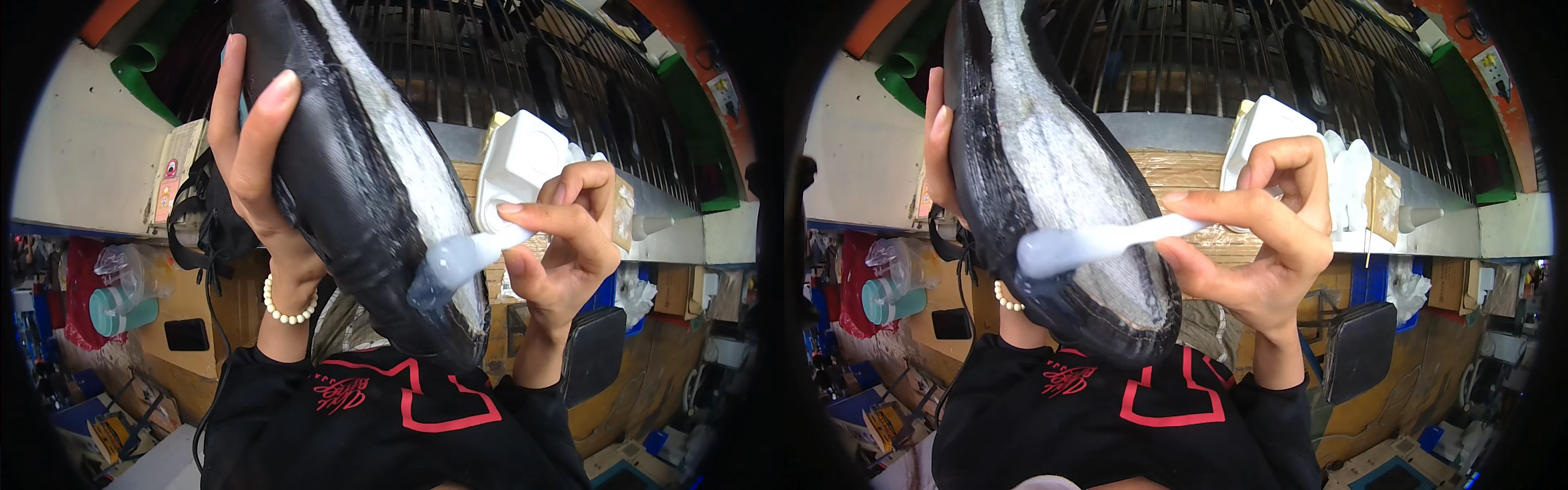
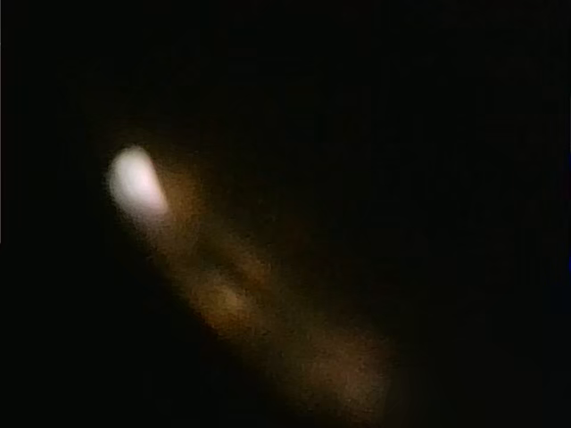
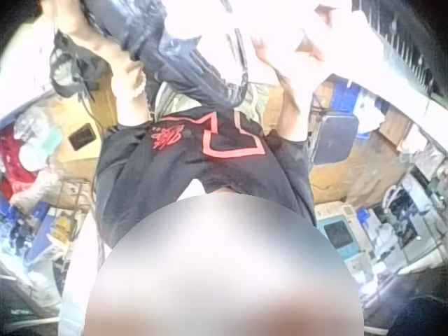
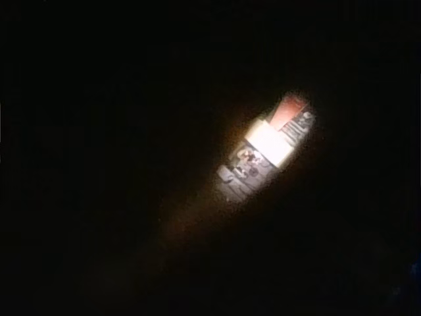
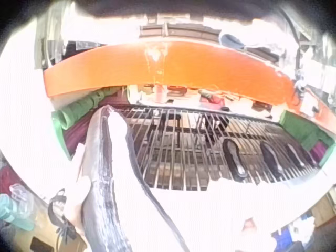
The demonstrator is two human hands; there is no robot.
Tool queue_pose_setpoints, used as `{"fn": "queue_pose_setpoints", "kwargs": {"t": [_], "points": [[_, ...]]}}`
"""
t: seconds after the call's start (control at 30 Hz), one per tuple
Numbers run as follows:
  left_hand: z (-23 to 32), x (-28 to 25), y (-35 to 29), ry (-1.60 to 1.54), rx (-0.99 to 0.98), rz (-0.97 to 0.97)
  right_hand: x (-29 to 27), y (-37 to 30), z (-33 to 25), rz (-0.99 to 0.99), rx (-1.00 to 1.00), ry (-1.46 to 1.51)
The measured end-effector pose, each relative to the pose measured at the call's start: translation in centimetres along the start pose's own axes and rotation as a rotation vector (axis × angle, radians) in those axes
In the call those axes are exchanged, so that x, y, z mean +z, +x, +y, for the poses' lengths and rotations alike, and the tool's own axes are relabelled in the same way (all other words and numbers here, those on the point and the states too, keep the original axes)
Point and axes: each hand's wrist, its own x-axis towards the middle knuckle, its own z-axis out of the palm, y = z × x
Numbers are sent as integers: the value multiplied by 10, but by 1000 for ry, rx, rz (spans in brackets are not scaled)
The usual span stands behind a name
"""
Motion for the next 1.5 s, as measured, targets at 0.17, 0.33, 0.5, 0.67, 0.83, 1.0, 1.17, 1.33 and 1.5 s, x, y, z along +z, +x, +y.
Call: {"fn": "queue_pose_setpoints", "kwargs": {"t": [0.17, 0.33, 0.5, 0.67, 0.83, 1.0, 1.17, 1.33, 1.5], "points": [[5, 3, 5, -49, 32, 36, 0, 18, -5, -38, -38, -105], [10, 7, 8, -49, 52, 33, 3, 30, 7, 20, -106, -73], [8, 6, 9, 68, 92, -7, -6, 26, 14, -104, -99, 55], [1, -2, 11, 49, 55, -91, -11, 21, 18, -122, -130, 187], [-8, -12, 16, 145, 126, -173, -14, 11, 20, -138, -164, 197], [3, -12, 9, 80, 53, -176, -15, 10, 18, -148, -133, 256], [9, -8, 7, 0, -155, -213, -7, 26, 17, -151, -19, -11], [14, -7, 6, -102, -424, -175, -6, 29, 14, -173, -95, 107], [23, -11, 4, -45, -433, -232, -6, 27, 20, -184, -169, 239]]}}
